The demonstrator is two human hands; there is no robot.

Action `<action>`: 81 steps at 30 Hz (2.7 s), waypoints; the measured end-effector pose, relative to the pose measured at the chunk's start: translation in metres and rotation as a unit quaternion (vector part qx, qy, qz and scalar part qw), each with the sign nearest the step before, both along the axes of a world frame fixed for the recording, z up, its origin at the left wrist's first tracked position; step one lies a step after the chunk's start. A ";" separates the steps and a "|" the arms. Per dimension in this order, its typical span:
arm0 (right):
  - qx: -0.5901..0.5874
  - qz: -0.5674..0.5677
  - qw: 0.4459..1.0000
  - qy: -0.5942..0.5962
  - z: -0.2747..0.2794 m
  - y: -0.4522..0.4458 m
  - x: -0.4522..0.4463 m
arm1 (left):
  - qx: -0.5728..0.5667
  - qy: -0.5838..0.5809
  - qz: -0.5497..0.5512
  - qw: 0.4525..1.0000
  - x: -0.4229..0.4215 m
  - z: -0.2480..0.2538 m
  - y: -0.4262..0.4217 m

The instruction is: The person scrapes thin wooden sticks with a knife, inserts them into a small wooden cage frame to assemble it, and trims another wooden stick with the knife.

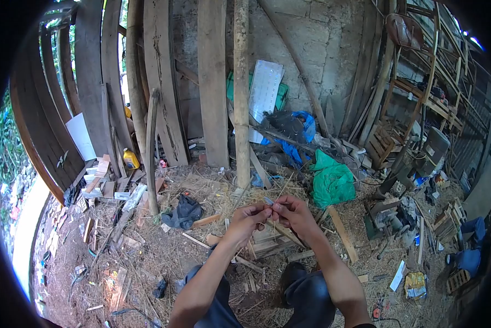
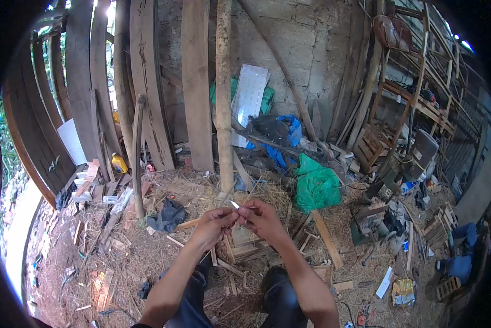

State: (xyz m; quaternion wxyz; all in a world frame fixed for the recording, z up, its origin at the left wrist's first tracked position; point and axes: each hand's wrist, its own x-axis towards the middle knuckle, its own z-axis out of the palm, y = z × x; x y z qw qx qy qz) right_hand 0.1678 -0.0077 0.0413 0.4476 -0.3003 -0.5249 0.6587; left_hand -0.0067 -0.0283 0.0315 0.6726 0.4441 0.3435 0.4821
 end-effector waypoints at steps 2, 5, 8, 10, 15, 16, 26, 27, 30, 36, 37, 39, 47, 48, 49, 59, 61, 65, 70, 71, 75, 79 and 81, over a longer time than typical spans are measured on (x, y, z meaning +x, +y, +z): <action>-0.010 0.007 1.000 0.000 0.004 0.000 0.003 | -0.032 -0.009 -0.001 0.999 0.000 0.001 0.001; -0.026 -0.039 0.999 0.006 0.005 0.004 0.009 | -0.072 -0.036 -0.005 0.997 -0.002 0.001 0.001; -0.018 -0.084 0.996 0.026 0.001 0.015 0.031 | -0.081 -0.026 -0.044 0.995 -0.002 -0.008 0.001; -0.004 -0.069 0.997 0.038 0.003 0.016 0.035 | -0.034 -0.006 -0.043 0.998 0.001 -0.012 -0.001; -0.028 0.016 0.999 -0.025 0.003 -0.002 0.015 | -0.069 -0.009 -0.033 0.997 0.001 -0.004 -0.002; -0.031 0.015 0.999 -0.022 0.003 -0.003 0.015 | -0.083 -0.037 -0.037 0.995 0.000 -0.003 -0.003; -0.046 -0.066 0.997 0.016 0.003 0.010 0.033 | -0.099 -0.062 -0.077 0.990 0.006 -0.008 -0.001; -0.050 -0.066 0.996 0.019 0.005 0.010 0.033 | -0.095 -0.053 -0.080 0.991 0.008 -0.010 0.001; -0.050 -0.063 0.997 0.011 0.005 0.009 0.038 | -0.087 -0.050 -0.089 0.991 0.006 -0.012 0.002; 0.016 -0.085 0.994 -0.071 -0.003 0.008 0.026 | -0.074 -0.027 -0.048 0.996 0.013 -0.011 -0.002; 0.006 -0.021 0.991 -0.132 0.000 0.005 0.025 | -0.071 -0.018 -0.032 0.997 0.013 -0.008 -0.003; 0.017 -0.098 0.988 -0.116 -0.005 0.012 0.027 | -0.063 -0.009 -0.034 0.997 0.010 -0.010 0.001; -0.009 -0.188 0.979 0.078 0.002 0.019 0.052 | -0.018 0.053 0.018 0.998 0.008 -0.017 -0.002; 0.000 -0.177 0.981 0.077 0.002 0.017 0.050 | 0.094 0.142 0.095 0.981 0.009 -0.018 0.000; -0.003 -0.177 0.981 0.078 0.002 0.013 0.045 | 0.203 0.226 0.168 0.938 0.009 -0.020 0.000; -0.022 -0.092 0.995 -0.030 -0.005 0.013 0.021 | 0.244 0.286 0.209 0.903 0.022 -0.006 -0.009; -0.027 -0.080 0.996 -0.009 -0.002 0.013 0.026 | 0.257 0.298 0.196 0.898 0.022 -0.006 -0.009; -0.037 -0.021 0.999 -0.016 -0.001 0.006 0.023 | 0.266 0.297 0.212 0.892 0.022 -0.009 -0.008; -0.051 -0.049 0.997 -0.032 0.002 0.005 0.023 | 0.312 0.319 0.225 0.866 0.026 0.002 -0.014; -0.050 -0.045 0.997 -0.026 0.001 0.006 0.024 | 0.312 0.317 0.225 0.867 0.027 0.003 -0.015; -0.071 -0.084 0.994 -0.010 -0.004 0.014 0.033 | 0.303 0.323 0.215 0.870 0.026 -0.001 -0.015; -0.052 -0.191 0.979 0.050 -0.003 0.025 0.062 | 0.309 0.337 0.204 0.865 0.021 0.003 -0.020; -0.046 -0.205 0.974 0.084 -0.004 0.028 0.069 | 0.313 0.338 0.216 0.861 0.017 -0.002 -0.016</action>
